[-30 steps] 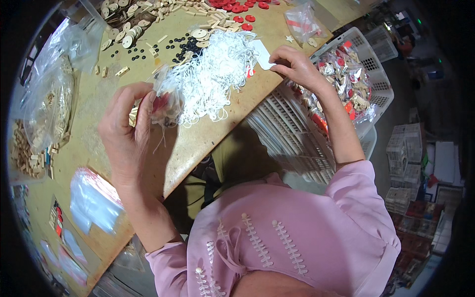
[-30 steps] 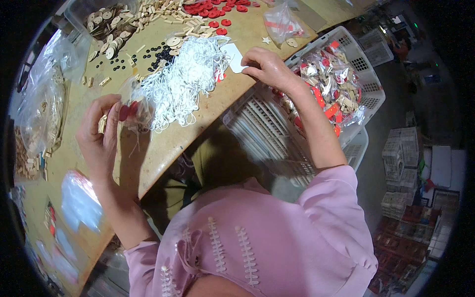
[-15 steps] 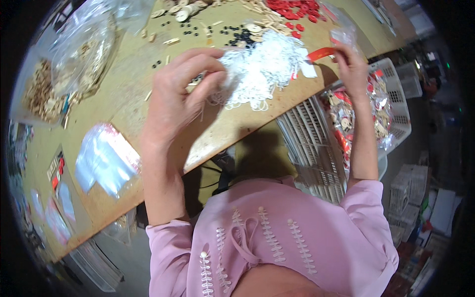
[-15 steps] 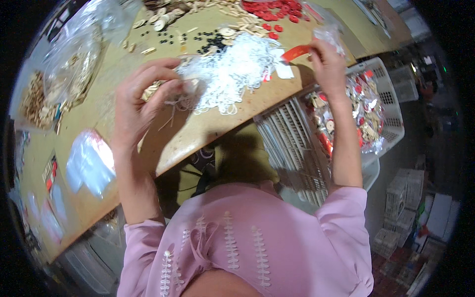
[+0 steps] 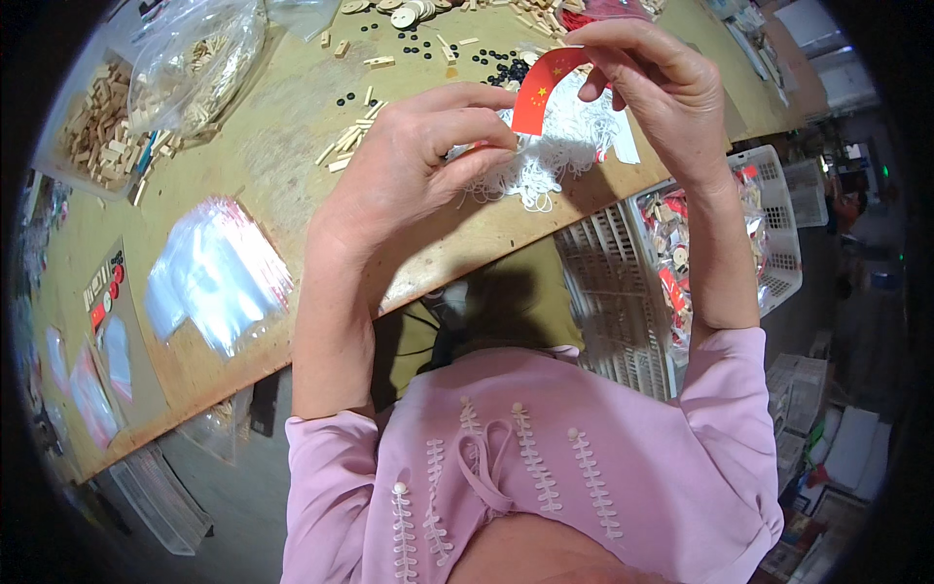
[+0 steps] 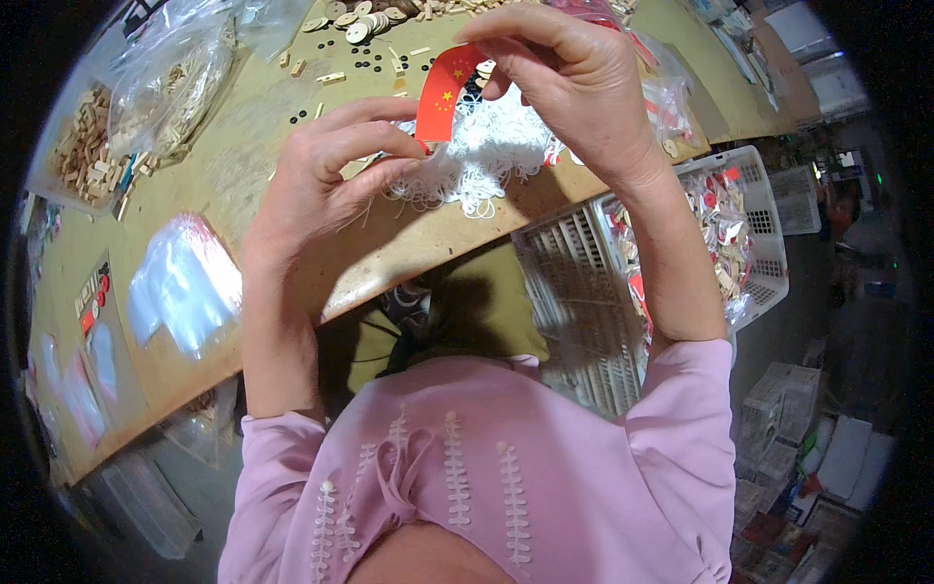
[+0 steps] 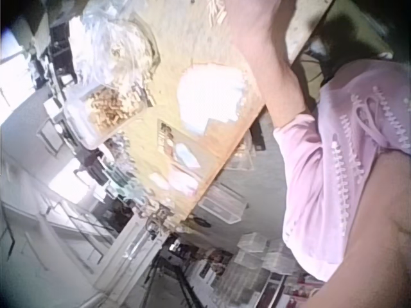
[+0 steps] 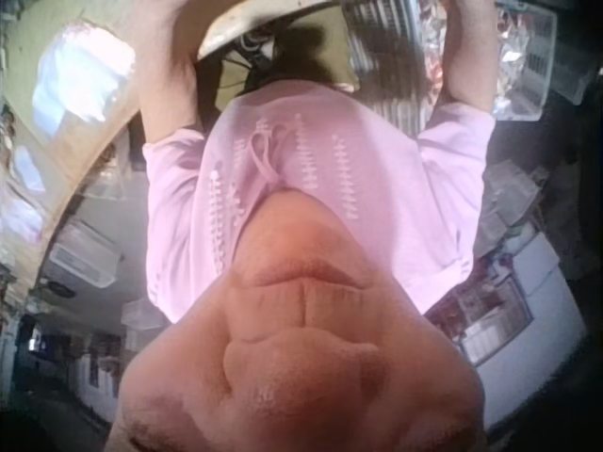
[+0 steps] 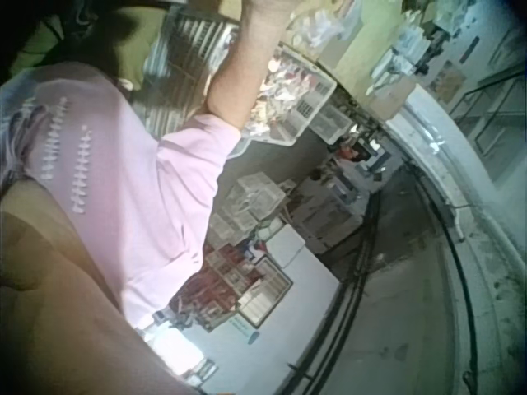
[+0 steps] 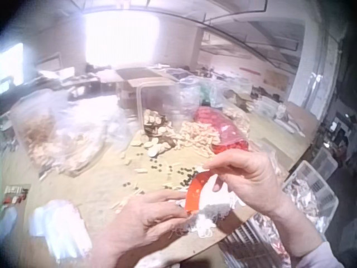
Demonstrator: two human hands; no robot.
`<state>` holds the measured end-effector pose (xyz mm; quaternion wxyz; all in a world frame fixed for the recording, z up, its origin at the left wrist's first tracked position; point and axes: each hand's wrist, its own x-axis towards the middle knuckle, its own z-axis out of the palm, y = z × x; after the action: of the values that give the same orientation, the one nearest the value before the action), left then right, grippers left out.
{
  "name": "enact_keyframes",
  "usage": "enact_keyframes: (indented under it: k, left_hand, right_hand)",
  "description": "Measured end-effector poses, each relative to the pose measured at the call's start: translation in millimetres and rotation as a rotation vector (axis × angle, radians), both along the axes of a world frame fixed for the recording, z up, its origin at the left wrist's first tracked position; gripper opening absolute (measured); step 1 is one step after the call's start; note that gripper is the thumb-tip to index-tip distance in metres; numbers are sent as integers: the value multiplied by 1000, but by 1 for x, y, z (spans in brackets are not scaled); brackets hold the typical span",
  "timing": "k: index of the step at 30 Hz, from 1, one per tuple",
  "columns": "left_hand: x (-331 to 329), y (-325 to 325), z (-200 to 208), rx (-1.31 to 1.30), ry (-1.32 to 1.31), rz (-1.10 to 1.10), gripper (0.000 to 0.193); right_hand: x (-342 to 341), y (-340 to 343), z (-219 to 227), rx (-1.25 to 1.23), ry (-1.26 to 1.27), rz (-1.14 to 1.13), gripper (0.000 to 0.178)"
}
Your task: The person repeatedly picks small wooden pieces, black beads, and white strings from a table, places them into small clear plastic bags, and adds a red label before moving the bag to a basket. The process is repeated continuously throughout the clip.
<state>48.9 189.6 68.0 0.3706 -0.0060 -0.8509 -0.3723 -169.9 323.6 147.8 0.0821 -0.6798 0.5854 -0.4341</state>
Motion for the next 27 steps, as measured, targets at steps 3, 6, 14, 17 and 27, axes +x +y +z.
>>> enact_keyframes:
  k: [3,6,14,17,27]
  left_hand:
    - [3,-2,2,-37,-13,7,11]
    - [4,-3,1,-63,14,42,11]
    - [3,-5,1,4,25,4,12]
    - [2,-5,0,56,25,-17,12]
    - [2,-7,0,148,56,34,12]
  right_hand:
    - [2,-4,1,-29,-68,-8,24]
    - [8,-7,2,-48,-20,-23,25]
    - [7,-13,10,259,1,28,22]
    - [14,-26,17,381,-289,62,18]
    - [26,-37,19,465,76,95,15]
